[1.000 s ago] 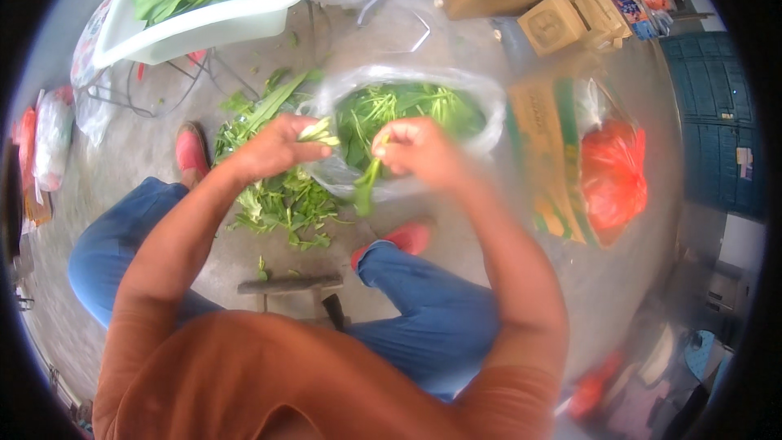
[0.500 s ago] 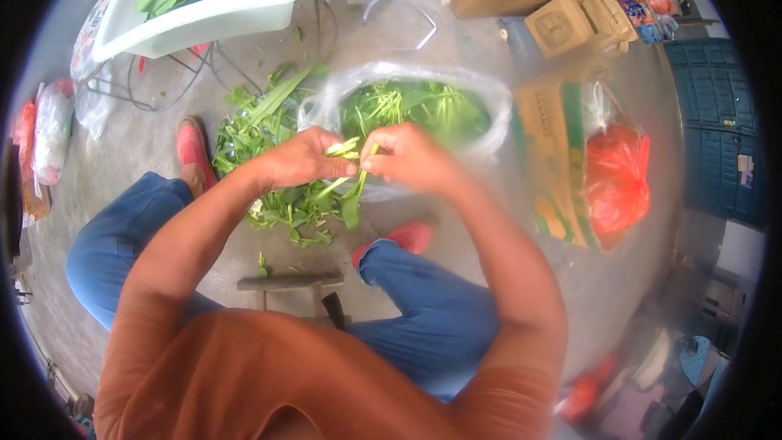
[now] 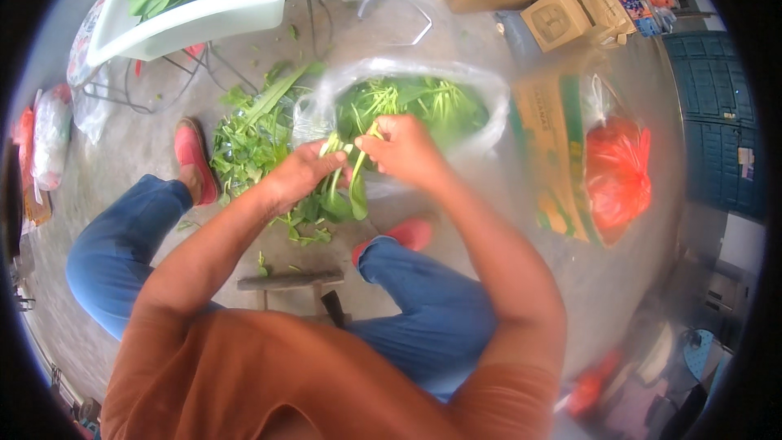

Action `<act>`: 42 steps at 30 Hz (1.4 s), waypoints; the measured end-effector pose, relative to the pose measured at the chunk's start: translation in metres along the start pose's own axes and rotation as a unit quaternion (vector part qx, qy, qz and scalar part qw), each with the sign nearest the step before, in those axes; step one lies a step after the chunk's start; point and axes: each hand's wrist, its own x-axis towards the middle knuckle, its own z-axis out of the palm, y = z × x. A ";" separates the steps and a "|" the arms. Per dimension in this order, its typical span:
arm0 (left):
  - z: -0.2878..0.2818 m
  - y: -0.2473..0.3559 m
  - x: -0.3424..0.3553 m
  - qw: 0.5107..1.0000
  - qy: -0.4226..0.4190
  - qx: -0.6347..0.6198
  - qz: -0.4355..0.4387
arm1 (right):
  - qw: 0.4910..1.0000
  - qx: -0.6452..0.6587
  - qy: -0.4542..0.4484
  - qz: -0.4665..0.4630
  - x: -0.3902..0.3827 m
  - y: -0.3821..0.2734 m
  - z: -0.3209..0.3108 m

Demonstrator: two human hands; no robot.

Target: The person retrieves lotus root slices and seaweed from a refrigerator, then sits on a low stool to sort and trim leafy green vegetables. They remove stems and place the trimmed leaves into a plastic bag while discarding the stems on the floor.

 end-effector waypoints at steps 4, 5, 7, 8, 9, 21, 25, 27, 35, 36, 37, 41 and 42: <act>0.013 0.009 -0.005 0.994 0.033 -0.084 -0.058 | 0.962 -0.225 0.074 -0.136 -0.001 0.005 0.001; 0.014 0.013 -0.006 0.991 0.042 -0.099 -0.075 | 0.956 -0.245 0.080 -0.141 -0.003 0.001 0.003; 0.010 0.009 -0.001 0.998 0.015 -0.037 -0.051 | 0.940 -0.282 0.080 -0.177 -0.003 -0.001 0.004; 0.006 0.008 0.001 0.999 0.001 -0.006 -0.039 | 0.929 -0.299 0.073 -0.205 -0.002 0.001 0.005; 0.000 0.010 0.003 0.996 -0.019 0.081 -0.041 | 0.918 -0.316 0.065 -0.233 -0.001 0.003 0.004; -0.052 0.014 -0.012 0.998 0.001 0.058 -0.036 | 0.990 -0.068 -0.090 -0.087 0.015 0.039 0.020; -0.081 0.020 -0.020 0.991 0.109 0.079 -0.023 | 0.963 -0.209 -0.139 -0.098 0.013 0.053 0.041; -0.094 0.018 -0.020 0.987 0.138 0.081 0.016 | 0.948 -0.306 -0.030 -0.075 0.046 0.072 0.026; -0.097 0.005 -0.015 0.997 0.075 0.018 -0.031 | 0.885 -0.435 0.159 -0.042 0.116 0.078 0.042; -0.096 0.004 -0.014 0.997 0.071 0.037 0.005 | 0.871 -0.459 0.168 -0.042 0.119 0.078 0.048; -0.096 0.004 -0.015 0.997 0.068 0.038 0.007 | 0.880 -0.444 0.164 -0.026 0.121 0.079 0.050; -0.103 0.000 -0.018 0.999 0.051 0.007 0.006 | 0.934 -0.321 0.154 -0.005 0.114 0.082 0.042; -0.101 0.001 -0.016 0.998 0.055 0.005 0.010 | 0.948 -0.278 0.156 -0.010 0.109 0.083 0.032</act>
